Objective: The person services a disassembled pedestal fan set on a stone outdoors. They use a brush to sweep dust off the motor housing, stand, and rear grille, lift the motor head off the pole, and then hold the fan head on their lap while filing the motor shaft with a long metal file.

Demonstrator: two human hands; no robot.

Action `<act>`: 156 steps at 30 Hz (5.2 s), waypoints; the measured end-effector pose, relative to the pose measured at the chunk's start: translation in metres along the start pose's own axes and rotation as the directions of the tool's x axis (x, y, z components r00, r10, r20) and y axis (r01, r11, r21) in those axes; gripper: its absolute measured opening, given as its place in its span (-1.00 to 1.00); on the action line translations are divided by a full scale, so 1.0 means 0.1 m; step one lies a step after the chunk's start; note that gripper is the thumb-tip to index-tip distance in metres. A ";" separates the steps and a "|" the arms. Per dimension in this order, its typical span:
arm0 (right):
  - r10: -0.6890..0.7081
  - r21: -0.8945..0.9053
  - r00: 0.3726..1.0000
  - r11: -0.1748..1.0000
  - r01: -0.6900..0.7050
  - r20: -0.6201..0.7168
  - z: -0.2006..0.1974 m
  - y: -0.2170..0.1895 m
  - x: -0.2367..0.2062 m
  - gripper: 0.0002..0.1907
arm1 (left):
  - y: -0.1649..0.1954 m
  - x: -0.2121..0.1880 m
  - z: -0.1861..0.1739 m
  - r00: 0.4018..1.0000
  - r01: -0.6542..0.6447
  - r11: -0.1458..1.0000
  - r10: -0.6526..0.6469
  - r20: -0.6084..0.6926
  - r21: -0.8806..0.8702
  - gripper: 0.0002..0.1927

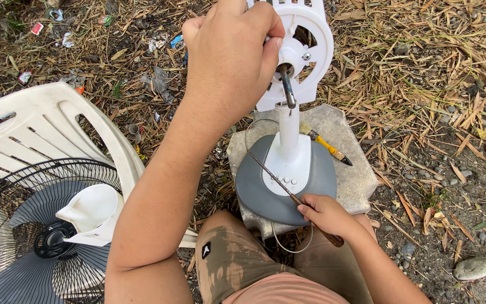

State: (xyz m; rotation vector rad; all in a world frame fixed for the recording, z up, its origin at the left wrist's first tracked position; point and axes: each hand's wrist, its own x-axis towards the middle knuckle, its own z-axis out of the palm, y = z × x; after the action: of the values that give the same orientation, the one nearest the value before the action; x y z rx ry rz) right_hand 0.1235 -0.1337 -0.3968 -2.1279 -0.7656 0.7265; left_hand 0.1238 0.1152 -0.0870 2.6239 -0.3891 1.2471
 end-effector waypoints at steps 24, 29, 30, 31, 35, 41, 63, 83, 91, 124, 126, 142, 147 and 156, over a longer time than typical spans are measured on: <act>0.013 -0.019 1.000 1.000 -0.013 -0.019 -0.02 -0.09 -0.01 -0.69 | -0.11 -0.08 0.18 0.997 0.005 0.989 -0.016 -0.078 -0.146 -0.63; 0.000 -0.017 1.000 1.000 -0.001 -0.025 -0.02 -0.10 -0.02 -0.68 | -0.13 -0.09 0.18 0.998 -0.005 0.989 -0.005 -0.069 -0.148 -0.61; 0.000 -0.020 1.000 1.000 0.000 -0.026 -0.02 -0.10 -0.02 -0.68 | -0.14 -0.08 0.18 0.998 -0.009 0.990 0.000 -0.067 -0.142 -0.60; -0.004 -0.027 0.999 1.000 0.003 -0.031 -0.02 -0.11 -0.02 -0.68 | -0.14 -0.08 0.18 0.998 -0.012 0.990 0.002 -0.070 -0.140 -0.60; -0.022 -0.027 0.999 0.999 0.021 -0.037 -0.02 -0.14 -0.02 -0.68 | -0.16 -0.10 0.17 0.998 -0.023 0.991 0.015 -0.065 -0.133 -0.62; 0.001 0.074 1.000 0.997 0.001 -0.020 -0.03 -0.14 -0.08 -0.69 | -0.22 -0.13 0.09 0.998 -0.052 0.987 0.049 -0.025 -0.153 -0.69; -0.262 -0.072 0.909 0.965 0.252 -0.324 -1.11 0.23 -1.43 -0.69 | -0.15 -0.08 0.15 0.998 -0.015 0.976 0.002 -0.057 -0.219 -0.84; -0.310 -0.721 0.750 0.622 -0.305 -0.585 -1.96 -1.58 -1.54 -0.35 | -0.20 -0.14 0.31 0.988 -0.090 0.983 0.068 -0.137 -0.163 -0.82; -0.391 -0.729 0.708 0.636 -0.255 -0.589 -1.93 -1.77 -1.49 -0.39 | -0.19 -0.12 0.33 0.989 -0.085 0.978 0.059 -0.138 -0.190 -0.82; -0.171 -0.480 0.596 0.776 -0.410 -0.784 -1.71 0.34 -1.85 -0.75 | -0.17 -0.11 0.47 0.984 -0.075 0.973 0.036 -0.177 -0.219 -0.69; -0.162 -0.467 0.586 0.780 -0.417 -0.794 -1.78 0.40 -1.83 -0.76 | -0.16 -0.11 0.47 0.984 -0.059 0.974 0.021 -0.175 -0.220 -0.71; -0.047 -0.322 0.541 0.845 -0.426 -0.840 -2.37 0.54 -1.61 -0.77 | -0.15 -0.09 0.42 0.988 -0.071 0.952 0.026 -0.154 -0.297 -0.77; -0.008 -0.279 0.538 0.862 -0.424 -0.843 -2.31 0.45 -1.64 -0.77 | -0.14 -0.09 0.38 0.993 -0.050 0.953 0.016 -0.115 -0.299 -0.77; 0.024 -0.239 0.536 0.878 -0.415 -0.844 -2.37 0.62 -1.53 -0.76 | -0.13 -0.06 0.33 0.996 -0.034 0.958 0.010 -0.086 -0.283 -0.77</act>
State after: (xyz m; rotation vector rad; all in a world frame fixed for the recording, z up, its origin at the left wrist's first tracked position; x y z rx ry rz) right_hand 0.2048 -0.3824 -0.2757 -2.6092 -0.0905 -0.4341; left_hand 0.1478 0.1181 -0.1133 2.3240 -0.5404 1.2025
